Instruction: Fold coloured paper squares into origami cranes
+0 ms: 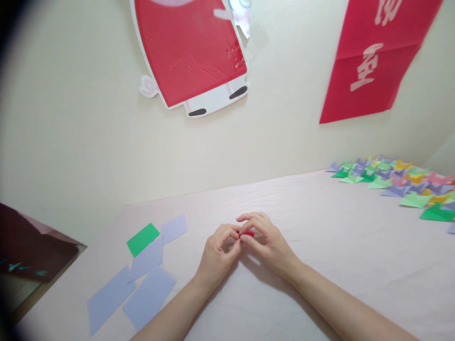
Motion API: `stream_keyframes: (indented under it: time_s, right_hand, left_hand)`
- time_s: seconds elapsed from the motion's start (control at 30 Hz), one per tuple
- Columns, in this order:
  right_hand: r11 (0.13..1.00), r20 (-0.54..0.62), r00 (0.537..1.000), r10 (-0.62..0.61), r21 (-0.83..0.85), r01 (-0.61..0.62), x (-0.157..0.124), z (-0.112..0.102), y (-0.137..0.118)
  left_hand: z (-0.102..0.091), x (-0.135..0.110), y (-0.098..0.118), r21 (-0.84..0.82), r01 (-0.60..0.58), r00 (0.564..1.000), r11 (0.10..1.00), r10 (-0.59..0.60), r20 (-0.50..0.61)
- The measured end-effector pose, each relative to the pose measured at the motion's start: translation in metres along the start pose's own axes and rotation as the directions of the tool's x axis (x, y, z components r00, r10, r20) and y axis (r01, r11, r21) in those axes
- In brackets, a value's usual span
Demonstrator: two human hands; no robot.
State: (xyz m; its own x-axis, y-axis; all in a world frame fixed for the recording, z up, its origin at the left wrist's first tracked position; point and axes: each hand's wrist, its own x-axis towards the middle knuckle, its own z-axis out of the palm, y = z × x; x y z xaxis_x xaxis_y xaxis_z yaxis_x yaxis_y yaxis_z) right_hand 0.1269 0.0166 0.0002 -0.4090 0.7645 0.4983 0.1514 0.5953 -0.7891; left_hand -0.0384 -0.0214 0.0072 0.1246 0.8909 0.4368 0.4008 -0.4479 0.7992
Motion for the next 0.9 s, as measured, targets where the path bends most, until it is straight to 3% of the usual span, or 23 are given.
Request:
stream_keyframes:
  time_s: [0.13, 0.53, 0.9]
  right_hand:
    - [0.999, 0.005, 1.000, 0.026, 0.038, -0.026, 0.0017, 0.0018, 0.0005]
    - [0.966, -0.032, 0.977, 0.213, 0.156, -0.206, 0.0024, 0.0011, 0.0045]
    - [0.969, 0.003, 0.971, 0.239, 0.058, -0.239, 0.0012, 0.0039, -0.0026]
  left_hand:
    - [0.0009, -0.0005, -0.0011, 0.050, -0.009, 1.000, 0.999, 0.009, 0.004]
    - [-0.0010, 0.0005, -0.0045, -0.013, 0.202, 0.979, 0.979, -0.202, 0.012]
    - [-0.0029, -0.0002, -0.0027, 0.049, 0.122, 0.992, 0.991, -0.120, -0.025]
